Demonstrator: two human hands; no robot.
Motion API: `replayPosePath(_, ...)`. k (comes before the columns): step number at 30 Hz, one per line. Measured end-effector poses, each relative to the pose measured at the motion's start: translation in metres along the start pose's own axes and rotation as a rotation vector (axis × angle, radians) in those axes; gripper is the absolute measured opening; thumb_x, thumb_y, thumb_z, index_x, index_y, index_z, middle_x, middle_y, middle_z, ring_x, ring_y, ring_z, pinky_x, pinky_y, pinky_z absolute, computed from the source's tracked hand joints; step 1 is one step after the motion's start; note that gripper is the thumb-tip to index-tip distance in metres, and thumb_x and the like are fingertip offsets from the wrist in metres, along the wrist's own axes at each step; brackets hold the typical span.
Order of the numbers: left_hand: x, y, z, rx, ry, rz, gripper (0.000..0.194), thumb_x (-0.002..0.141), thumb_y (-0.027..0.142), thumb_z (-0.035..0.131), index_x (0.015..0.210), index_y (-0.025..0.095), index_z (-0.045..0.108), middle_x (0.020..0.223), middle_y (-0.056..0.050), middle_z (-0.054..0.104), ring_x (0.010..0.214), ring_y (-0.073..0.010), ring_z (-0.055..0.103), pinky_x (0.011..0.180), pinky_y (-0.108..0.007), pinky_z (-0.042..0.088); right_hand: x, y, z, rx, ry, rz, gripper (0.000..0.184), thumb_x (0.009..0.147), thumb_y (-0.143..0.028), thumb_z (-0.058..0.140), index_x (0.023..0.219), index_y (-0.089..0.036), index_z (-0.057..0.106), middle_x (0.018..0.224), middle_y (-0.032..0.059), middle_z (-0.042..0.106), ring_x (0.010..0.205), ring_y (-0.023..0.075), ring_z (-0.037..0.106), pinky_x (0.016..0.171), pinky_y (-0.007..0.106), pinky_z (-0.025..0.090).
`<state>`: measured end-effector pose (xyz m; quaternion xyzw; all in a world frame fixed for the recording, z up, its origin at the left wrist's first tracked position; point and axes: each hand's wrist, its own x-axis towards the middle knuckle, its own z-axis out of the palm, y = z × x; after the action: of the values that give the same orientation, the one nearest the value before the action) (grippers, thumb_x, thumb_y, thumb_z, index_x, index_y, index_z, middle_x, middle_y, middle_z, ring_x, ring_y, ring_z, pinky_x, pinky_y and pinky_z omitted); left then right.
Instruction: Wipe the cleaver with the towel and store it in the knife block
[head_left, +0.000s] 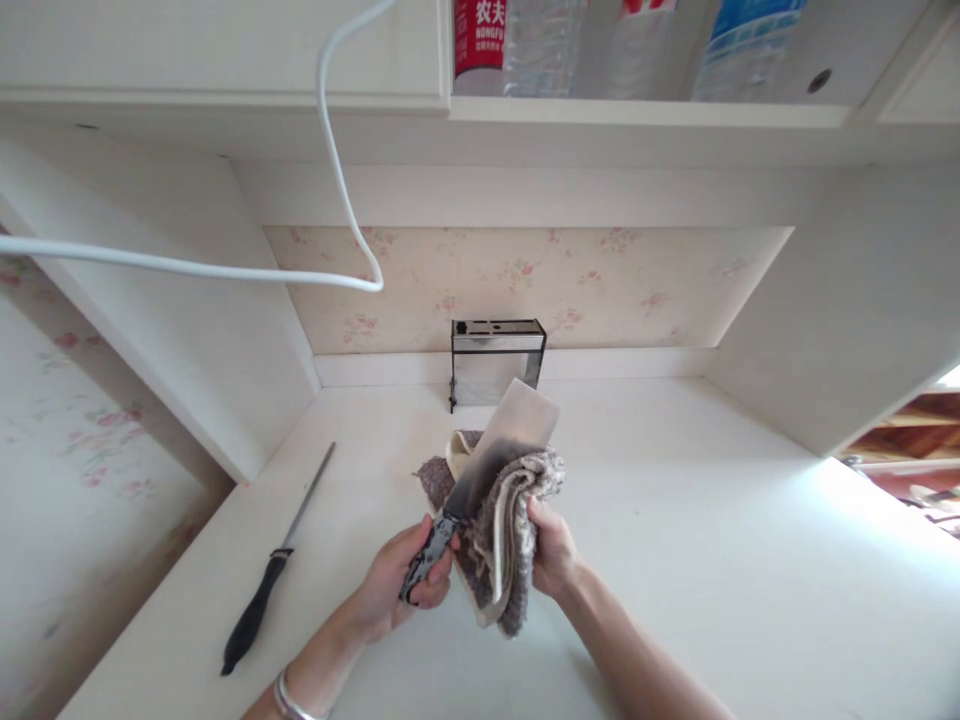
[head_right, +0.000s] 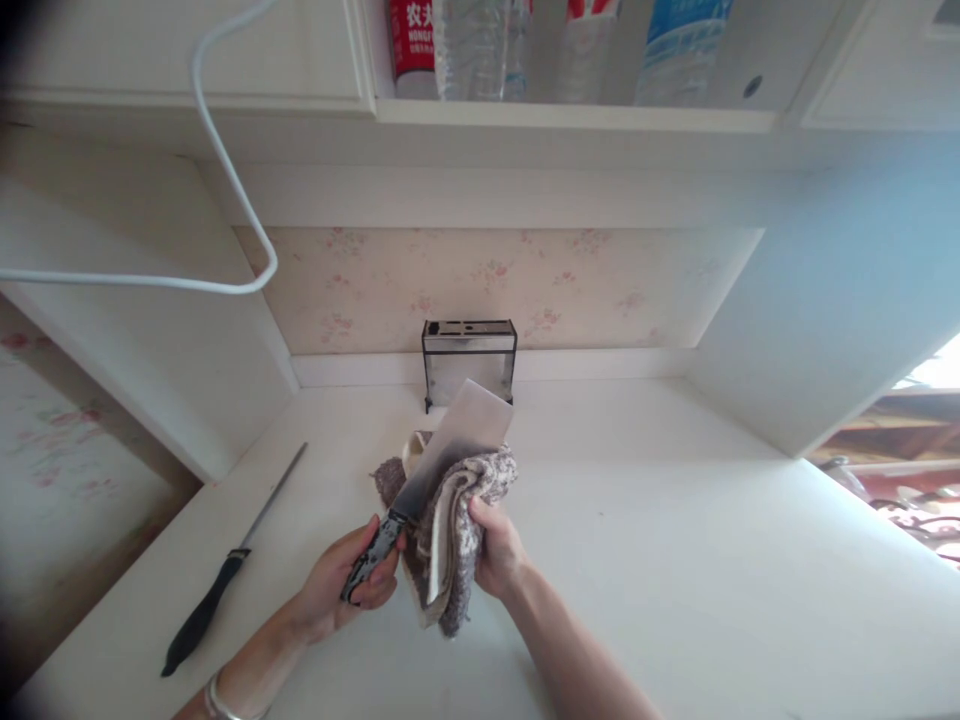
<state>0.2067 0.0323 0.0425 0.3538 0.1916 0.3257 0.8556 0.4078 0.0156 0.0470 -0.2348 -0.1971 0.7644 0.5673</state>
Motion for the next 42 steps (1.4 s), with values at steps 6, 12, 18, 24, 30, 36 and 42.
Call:
replayPosePath(6, 0.001, -0.006, 0.001, 0.06, 0.02, -0.008, 0.042, 0.095, 0.045, 0.034, 0.09, 0.011, 0.057, 0.057, 0.003, 0.043, 0.039, -0.0041, 0.03, 0.044, -0.022, 0.023, 0.0, 0.01, 0.019, -0.078, 0.173, -0.076, 0.029, 0.062, -0.018, 0.079, 0.087, -0.011, 0.066, 0.079, 0.0094, 0.073, 0.065, 0.0236, 0.069, 0.069, 0.038, 0.057)
replayPosePath(12, 0.001, -0.003, 0.005, 0.068, 0.009, -0.092, 0.042, 0.095, 0.047, 0.032, 0.091, 0.012, 0.056, 0.06, 0.004, 0.04, 0.043, -0.0036, 0.027, 0.047, -0.022, 0.022, 0.002, 0.007, 0.02, -0.085, 0.251, -0.107, 0.028, 0.066, -0.02, 0.077, 0.09, -0.011, 0.066, 0.078, 0.0098, 0.073, 0.064, 0.025, 0.069, 0.066, 0.04, 0.058)
replayPosePath(18, 0.0, 0.004, 0.003, 0.028, -0.003, -0.183, 0.043, 0.095, 0.046, 0.031, 0.095, 0.012, 0.057, 0.06, 0.006, 0.034, 0.042, -0.0025, 0.023, 0.046, -0.022, 0.017, 0.004, -0.007, 0.019, -0.099, 0.251, -0.224, 0.032, 0.066, -0.019, 0.078, 0.095, -0.01, 0.067, 0.089, 0.0112, 0.073, 0.072, 0.0251, 0.07, 0.072, 0.038, 0.057)
replayPosePath(24, -0.003, 0.007, 0.008, 0.048, -0.012, -0.234, 0.043, 0.095, 0.046, 0.033, 0.097, 0.012, 0.058, 0.061, 0.006, 0.033, 0.043, -0.0026, 0.022, 0.047, -0.023, 0.017, 0.007, -0.025, 0.004, -0.041, 0.322, -0.303, 0.031, 0.065, -0.018, 0.078, 0.093, -0.013, 0.067, 0.085, 0.0079, 0.074, 0.074, 0.0247, 0.07, 0.074, 0.037, 0.057)
replayPosePath(30, -0.006, 0.005, 0.013, 0.096, -0.036, -0.277, 0.041, 0.094, 0.046, 0.035, 0.097, 0.013, 0.058, 0.061, 0.005, 0.034, 0.043, -0.0029, 0.022, 0.048, -0.023, 0.017, 0.004, -0.048, -0.003, 0.052, 0.34, -0.339, 0.02, 0.069, -0.02, 0.075, 0.086, -0.014, 0.068, 0.08, 0.0071, 0.074, 0.071, 0.0255, 0.07, 0.077, 0.041, 0.057)
replayPosePath(36, -0.009, 0.009, 0.018, 0.168, -0.036, -0.294, 0.042, 0.094, 0.048, 0.034, 0.095, 0.013, 0.058, 0.062, 0.005, 0.033, 0.044, -0.0033, 0.022, 0.048, -0.023, 0.017, 0.0, -0.061, -0.007, 0.089, 0.365, -0.394, 0.014, 0.071, -0.021, 0.072, 0.083, -0.016, 0.069, 0.073, 0.0033, 0.073, 0.064, 0.0219, 0.069, 0.08, 0.039, 0.057)
replayPosePath(42, -0.012, 0.016, 0.02, 0.228, -0.039, -0.308, 0.042, 0.094, 0.049, 0.033, 0.096, 0.014, 0.057, 0.063, 0.005, 0.032, 0.045, -0.0037, 0.021, 0.047, -0.023, 0.016, -0.002, -0.068, -0.011, 0.095, 0.361, -0.42, 0.012, 0.072, -0.023, 0.071, 0.083, -0.016, 0.069, 0.076, 0.0037, 0.073, 0.065, 0.0196, 0.069, 0.074, 0.033, 0.059)
